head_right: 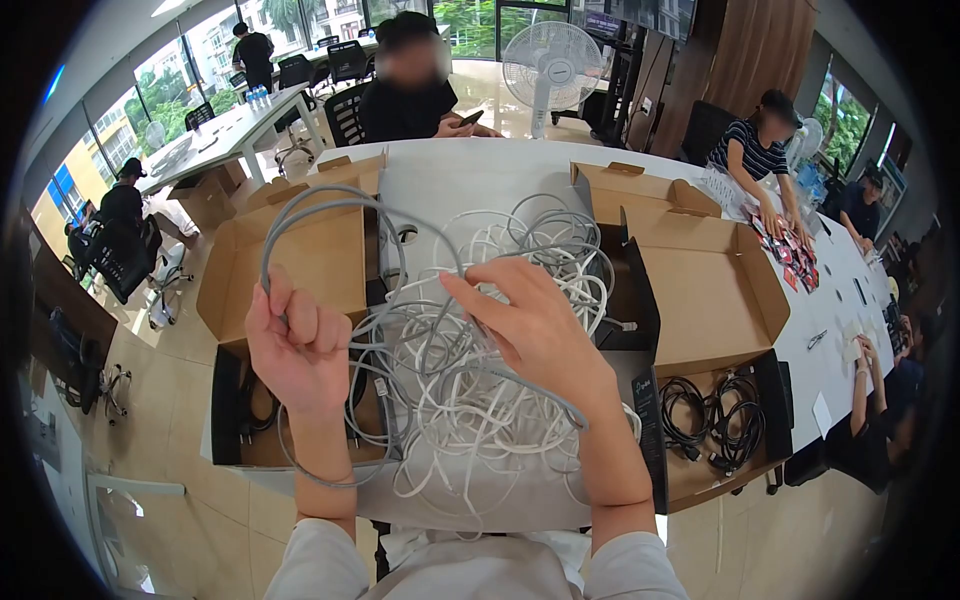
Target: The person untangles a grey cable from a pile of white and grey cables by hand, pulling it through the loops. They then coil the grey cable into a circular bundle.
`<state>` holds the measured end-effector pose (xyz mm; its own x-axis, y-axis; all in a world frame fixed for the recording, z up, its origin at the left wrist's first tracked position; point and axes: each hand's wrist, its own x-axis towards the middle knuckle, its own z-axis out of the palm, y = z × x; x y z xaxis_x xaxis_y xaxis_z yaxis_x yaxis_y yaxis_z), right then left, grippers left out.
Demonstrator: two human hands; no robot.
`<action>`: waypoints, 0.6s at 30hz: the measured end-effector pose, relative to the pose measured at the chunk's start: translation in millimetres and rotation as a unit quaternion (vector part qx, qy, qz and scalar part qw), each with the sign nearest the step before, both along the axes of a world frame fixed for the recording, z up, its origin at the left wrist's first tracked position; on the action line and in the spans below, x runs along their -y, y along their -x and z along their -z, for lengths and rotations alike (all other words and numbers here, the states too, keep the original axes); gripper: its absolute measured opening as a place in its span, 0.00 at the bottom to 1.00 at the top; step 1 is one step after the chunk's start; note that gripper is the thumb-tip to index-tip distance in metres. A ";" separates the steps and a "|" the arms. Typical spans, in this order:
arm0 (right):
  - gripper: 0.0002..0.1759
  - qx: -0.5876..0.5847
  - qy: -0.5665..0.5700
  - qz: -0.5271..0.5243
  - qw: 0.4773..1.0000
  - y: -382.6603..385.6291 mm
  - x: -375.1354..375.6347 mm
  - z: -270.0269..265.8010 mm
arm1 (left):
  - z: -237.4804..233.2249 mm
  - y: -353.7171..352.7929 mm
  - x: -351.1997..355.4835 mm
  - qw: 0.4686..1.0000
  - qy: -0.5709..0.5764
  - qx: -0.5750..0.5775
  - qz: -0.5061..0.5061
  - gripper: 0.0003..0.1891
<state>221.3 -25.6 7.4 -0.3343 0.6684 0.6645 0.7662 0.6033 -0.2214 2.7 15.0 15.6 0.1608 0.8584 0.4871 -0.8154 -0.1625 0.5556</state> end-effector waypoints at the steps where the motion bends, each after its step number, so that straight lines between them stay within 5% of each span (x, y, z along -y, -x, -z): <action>1: 0.29 -0.015 -0.009 -0.002 1.000 -0.1 0.3 -0.2 | 0.7 0.1 -0.3 1.000 -0.001 0.005 0.001 0.14; 18: 0.12 -0.036 -0.030 -0.073 0.996 5.3 2.9 -1.1 | 18.8 -22.6 4.3 0.995 -0.058 -0.076 0.021 0.15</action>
